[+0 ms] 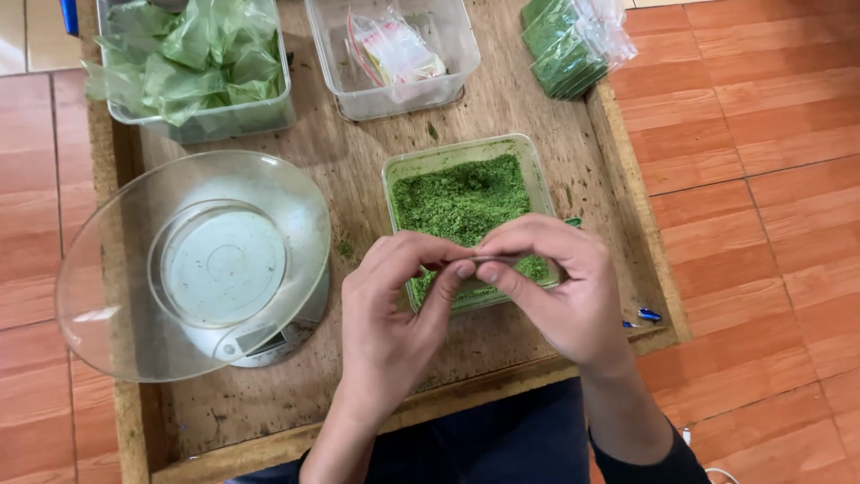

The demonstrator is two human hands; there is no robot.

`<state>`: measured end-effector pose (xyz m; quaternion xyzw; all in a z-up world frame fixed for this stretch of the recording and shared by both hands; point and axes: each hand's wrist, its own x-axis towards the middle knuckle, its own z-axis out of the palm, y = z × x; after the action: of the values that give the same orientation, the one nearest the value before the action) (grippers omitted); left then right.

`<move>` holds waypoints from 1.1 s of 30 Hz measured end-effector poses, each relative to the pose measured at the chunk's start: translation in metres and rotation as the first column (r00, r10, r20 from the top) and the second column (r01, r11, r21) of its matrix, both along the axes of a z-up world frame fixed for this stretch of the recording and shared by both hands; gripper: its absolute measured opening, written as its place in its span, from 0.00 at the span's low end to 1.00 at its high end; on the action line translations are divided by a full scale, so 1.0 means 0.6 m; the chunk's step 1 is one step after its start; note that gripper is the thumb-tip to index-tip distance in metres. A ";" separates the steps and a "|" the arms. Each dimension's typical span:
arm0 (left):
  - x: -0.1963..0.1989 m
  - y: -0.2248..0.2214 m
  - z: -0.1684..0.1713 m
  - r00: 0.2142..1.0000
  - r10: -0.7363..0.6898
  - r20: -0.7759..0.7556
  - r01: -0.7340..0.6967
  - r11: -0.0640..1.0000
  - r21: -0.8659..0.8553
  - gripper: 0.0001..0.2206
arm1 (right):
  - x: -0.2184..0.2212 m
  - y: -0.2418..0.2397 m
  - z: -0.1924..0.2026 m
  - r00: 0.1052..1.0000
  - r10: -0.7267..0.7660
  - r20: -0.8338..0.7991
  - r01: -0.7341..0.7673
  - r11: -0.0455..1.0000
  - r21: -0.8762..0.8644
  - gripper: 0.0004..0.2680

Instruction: Filling small plastic bags with green powder using a spoon and sealing them.

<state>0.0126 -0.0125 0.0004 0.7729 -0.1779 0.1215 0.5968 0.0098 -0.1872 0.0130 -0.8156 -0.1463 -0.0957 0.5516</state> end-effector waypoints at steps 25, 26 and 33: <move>-0.063 0.054 -0.056 0.996 0.087 -0.034 -0.082 0.987 0.135 0.16 | 0.257 -0.262 -0.108 0.850 -0.523 0.059 0.521 0.821 -0.234 0.03; -0.062 0.053 -0.052 0.996 0.084 -0.035 -0.078 0.986 0.145 0.16 | 0.259 -0.267 -0.110 0.849 -0.527 0.051 0.523 0.821 -0.227 0.03; -0.061 0.043 -0.056 0.990 0.098 -0.102 -0.082 0.986 0.146 0.04 | 0.247 -0.262 -0.101 0.845 -0.490 0.214 0.534 0.767 -0.355 0.04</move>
<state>-0.0239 0.0134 -0.0331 0.8259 -0.1182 0.0931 0.5433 0.1578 -0.3443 -0.0476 -0.9131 0.0355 -0.2549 0.3164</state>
